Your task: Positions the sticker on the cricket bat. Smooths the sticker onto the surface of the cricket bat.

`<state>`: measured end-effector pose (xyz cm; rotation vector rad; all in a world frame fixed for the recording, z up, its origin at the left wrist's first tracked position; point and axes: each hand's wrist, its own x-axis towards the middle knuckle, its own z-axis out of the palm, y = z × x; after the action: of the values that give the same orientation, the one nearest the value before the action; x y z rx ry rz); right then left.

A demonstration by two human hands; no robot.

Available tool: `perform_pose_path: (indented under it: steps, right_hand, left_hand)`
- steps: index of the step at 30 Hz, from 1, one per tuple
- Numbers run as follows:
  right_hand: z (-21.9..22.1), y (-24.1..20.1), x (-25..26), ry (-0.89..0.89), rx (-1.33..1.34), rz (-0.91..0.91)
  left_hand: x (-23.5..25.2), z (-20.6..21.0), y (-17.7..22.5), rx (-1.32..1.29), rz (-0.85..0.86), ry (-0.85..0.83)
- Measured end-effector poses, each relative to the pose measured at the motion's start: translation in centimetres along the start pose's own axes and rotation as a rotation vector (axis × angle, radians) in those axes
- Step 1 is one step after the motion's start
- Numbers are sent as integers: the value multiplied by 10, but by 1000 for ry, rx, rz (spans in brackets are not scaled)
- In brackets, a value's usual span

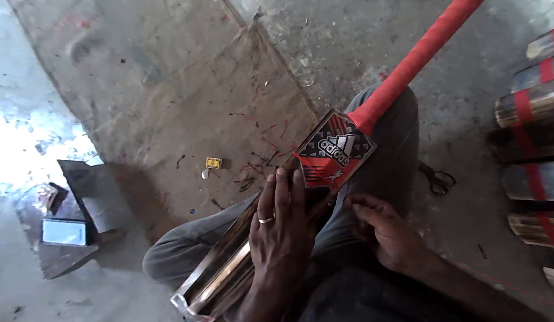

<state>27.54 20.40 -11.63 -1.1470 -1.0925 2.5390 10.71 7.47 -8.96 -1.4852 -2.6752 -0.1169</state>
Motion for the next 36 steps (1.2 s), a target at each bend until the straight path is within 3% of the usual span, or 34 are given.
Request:
perform_pose_path:
  steps: [8, 20, 30, 33, 36]
  right_hand:
    - [-4, 5, 3, -62, 126, -26]
    - [-12, 4, -1, -40, -104, -67]
    - [-11, 7, 10, -66, 15, -69]
    - [-5, -1, 11, -109, 2, -99]
    - [8, -18, 12, -181, -10, -143]
  left_hand:
    - [6, -5, -4, -25, 44, -44]
    - [5, -4, -4, 0, 70, -48]
    - [13, -12, -10, -86, 75, -72]
    - [20, -23, -17, -161, 81, -150]
    - [32, -41, -30, -396, 80, -302]
